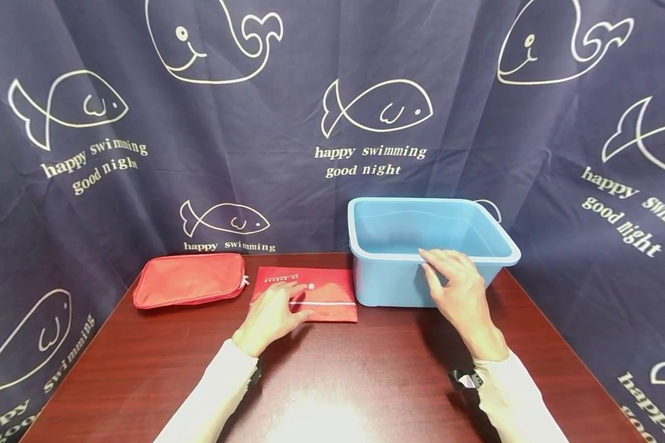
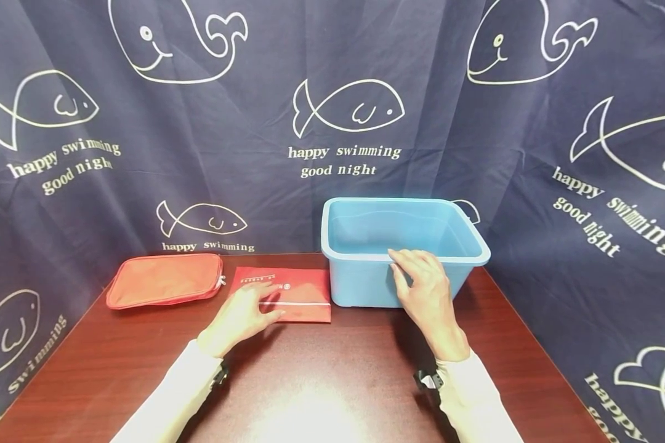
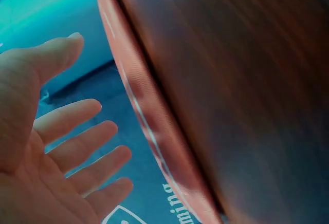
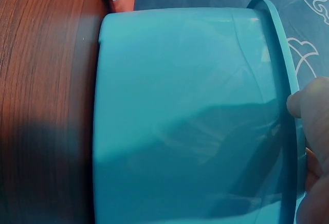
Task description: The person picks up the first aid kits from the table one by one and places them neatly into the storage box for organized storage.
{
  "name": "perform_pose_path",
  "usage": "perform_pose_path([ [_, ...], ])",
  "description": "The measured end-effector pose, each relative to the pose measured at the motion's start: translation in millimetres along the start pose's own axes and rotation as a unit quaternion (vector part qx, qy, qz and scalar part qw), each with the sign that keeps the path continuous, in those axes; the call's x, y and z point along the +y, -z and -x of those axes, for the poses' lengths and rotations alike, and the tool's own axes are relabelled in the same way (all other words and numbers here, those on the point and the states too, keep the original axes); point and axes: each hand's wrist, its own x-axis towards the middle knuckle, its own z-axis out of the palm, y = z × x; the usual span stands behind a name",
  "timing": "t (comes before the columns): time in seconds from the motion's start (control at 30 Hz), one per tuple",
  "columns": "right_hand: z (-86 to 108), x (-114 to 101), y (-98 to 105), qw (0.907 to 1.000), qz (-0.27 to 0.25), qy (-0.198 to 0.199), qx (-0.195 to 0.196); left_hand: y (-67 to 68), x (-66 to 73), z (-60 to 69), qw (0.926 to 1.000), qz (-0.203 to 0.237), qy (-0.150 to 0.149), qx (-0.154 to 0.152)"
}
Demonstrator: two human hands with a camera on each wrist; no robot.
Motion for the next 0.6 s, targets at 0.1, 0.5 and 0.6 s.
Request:
perform_pose_path([
  [0.1,0.5,0.2,-0.1,1.0000,0.001,-0.002,-0.002,-1.5,-2.8,1.0,1.0000,-0.002,0.006,-0.001],
  [0.5,0.0,0.8,0.2,1.0000,0.000,0.000,-0.001,-3.1,-13.1,1.0,0.9981,-0.013,0.029,-0.053],
  [0.6,0.4,0.9,-0.3,1.0000,-0.001,0.003,0.003,-3.5,-15.9,-0.3,0.9973,-0.009,0.031,-0.066],
])
